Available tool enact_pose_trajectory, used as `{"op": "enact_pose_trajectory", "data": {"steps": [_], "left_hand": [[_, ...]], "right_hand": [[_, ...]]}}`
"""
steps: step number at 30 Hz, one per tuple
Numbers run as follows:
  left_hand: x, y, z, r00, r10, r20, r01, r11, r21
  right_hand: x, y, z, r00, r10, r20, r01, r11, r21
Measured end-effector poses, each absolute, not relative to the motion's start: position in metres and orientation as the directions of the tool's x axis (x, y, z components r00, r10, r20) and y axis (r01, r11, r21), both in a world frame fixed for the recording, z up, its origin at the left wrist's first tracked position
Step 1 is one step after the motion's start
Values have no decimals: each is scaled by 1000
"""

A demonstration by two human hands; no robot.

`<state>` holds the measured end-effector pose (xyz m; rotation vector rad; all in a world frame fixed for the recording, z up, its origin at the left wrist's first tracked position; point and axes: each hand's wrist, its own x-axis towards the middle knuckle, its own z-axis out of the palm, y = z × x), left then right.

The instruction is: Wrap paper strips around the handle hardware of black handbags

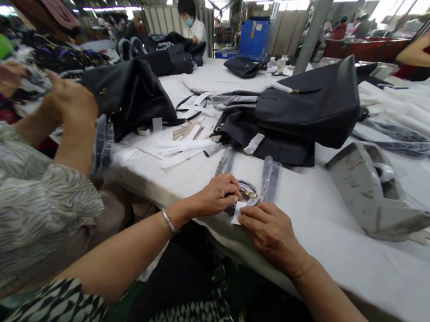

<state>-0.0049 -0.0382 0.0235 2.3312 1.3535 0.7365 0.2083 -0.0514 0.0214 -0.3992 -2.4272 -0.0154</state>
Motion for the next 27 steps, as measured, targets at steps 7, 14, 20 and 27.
{"op": "enact_pose_trajectory", "data": {"steps": [7,14,20,27], "left_hand": [[-12,-41,36,521,820,239,676,-567,470],[-9,-55,57,605,767,214,747,-639,182],[-5,-47,52,687,697,205,697,-712,83],[-7,-29,43,568,778,266,684,-627,373]], "right_hand": [[209,-58,24,-780,358,513,386,921,-55],[209,-56,21,-745,400,534,382,912,-150],[211,-53,19,-733,413,541,356,910,-213],[223,-61,25,-330,501,800,379,847,-374]]}}
